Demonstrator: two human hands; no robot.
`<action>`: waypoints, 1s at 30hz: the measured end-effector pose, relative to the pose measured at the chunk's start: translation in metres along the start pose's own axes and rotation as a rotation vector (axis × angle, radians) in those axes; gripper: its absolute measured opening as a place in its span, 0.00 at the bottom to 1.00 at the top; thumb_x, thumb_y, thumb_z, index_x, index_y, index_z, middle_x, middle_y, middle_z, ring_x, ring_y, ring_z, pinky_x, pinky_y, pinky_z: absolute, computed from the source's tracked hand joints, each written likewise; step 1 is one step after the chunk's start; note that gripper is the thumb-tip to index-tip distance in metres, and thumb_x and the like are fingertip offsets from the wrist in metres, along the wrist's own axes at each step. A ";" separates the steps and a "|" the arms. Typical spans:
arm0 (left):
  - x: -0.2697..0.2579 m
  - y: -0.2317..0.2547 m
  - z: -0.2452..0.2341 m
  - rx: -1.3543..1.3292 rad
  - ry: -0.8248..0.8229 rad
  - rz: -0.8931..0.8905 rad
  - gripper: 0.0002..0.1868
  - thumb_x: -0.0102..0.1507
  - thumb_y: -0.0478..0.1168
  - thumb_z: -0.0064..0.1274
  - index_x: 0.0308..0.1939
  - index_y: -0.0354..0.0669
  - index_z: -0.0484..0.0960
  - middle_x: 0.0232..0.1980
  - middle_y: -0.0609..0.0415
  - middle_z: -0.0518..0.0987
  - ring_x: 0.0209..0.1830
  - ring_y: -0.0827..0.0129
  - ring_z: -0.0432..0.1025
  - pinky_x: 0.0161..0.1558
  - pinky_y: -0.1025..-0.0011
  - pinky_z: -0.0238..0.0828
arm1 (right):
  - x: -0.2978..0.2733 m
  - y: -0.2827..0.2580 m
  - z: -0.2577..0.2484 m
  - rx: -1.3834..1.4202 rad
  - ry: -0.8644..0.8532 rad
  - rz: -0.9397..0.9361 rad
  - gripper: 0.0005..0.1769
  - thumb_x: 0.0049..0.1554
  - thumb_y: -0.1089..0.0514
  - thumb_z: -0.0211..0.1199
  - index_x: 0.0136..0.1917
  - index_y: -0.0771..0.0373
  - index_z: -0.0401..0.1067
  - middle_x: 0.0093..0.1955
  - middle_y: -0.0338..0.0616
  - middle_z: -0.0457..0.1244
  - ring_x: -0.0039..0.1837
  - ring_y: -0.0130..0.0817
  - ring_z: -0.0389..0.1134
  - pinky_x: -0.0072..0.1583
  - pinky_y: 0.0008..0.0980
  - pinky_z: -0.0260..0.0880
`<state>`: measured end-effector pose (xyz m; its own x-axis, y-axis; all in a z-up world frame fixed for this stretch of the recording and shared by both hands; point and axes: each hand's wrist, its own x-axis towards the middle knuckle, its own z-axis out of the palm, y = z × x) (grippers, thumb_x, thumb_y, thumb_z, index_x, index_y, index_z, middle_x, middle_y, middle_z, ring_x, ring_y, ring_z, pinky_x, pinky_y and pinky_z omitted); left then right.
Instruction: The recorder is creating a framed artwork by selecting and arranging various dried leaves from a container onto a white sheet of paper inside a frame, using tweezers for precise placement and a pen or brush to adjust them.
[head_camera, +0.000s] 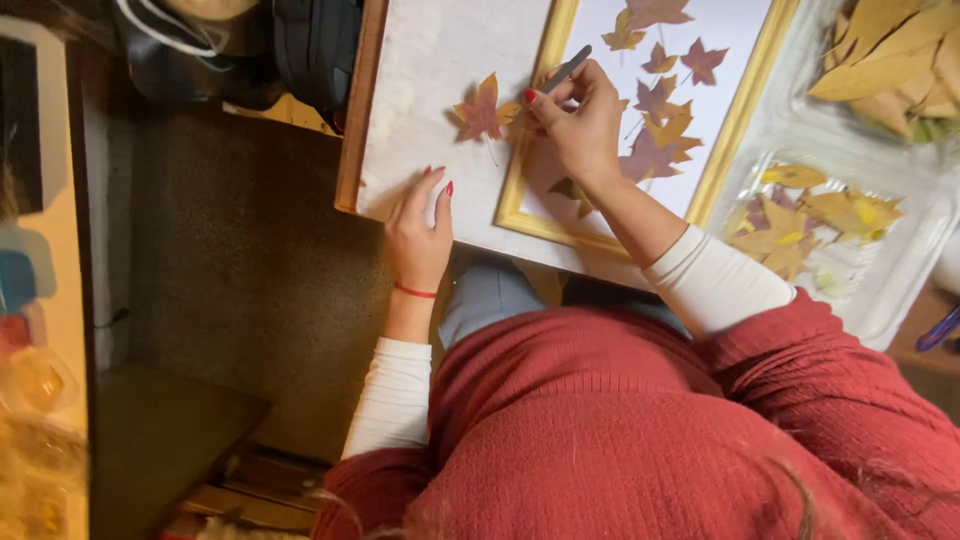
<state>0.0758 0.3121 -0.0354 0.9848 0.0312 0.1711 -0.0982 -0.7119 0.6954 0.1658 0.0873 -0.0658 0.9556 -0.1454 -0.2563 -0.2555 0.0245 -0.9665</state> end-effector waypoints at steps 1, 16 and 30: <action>0.006 -0.013 -0.001 -0.007 -0.028 0.006 0.12 0.65 0.31 0.58 0.53 0.32 0.84 0.55 0.42 0.83 0.58 0.52 0.78 0.59 0.62 0.74 | -0.001 -0.001 0.009 0.001 0.026 0.015 0.12 0.61 0.68 0.68 0.49 0.69 0.64 0.39 0.40 0.65 0.40 0.28 0.75 0.40 0.27 0.78; 0.057 -0.086 -0.020 0.269 -0.686 0.501 0.46 0.63 0.61 0.59 0.78 0.39 0.65 0.85 0.45 0.53 0.84 0.38 0.42 0.77 0.34 0.35 | -0.046 -0.005 0.041 -0.337 0.344 -0.258 0.12 0.61 0.67 0.72 0.55 0.67 0.70 0.49 0.46 0.68 0.51 0.32 0.72 0.47 0.29 0.81; 0.042 -0.039 0.009 0.227 -0.615 0.571 0.48 0.71 0.67 0.56 0.84 0.42 0.59 0.86 0.42 0.51 0.86 0.42 0.41 0.80 0.35 0.33 | -0.165 -0.038 -0.144 -0.319 0.539 0.098 0.12 0.64 0.70 0.67 0.59 0.68 0.69 0.51 0.40 0.67 0.51 0.28 0.75 0.48 0.23 0.79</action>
<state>0.1226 0.3355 -0.0616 0.7027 -0.7114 -0.0018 -0.6346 -0.6280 0.4505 -0.0034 -0.0322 0.0154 0.7384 -0.6373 -0.2205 -0.4491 -0.2208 -0.8658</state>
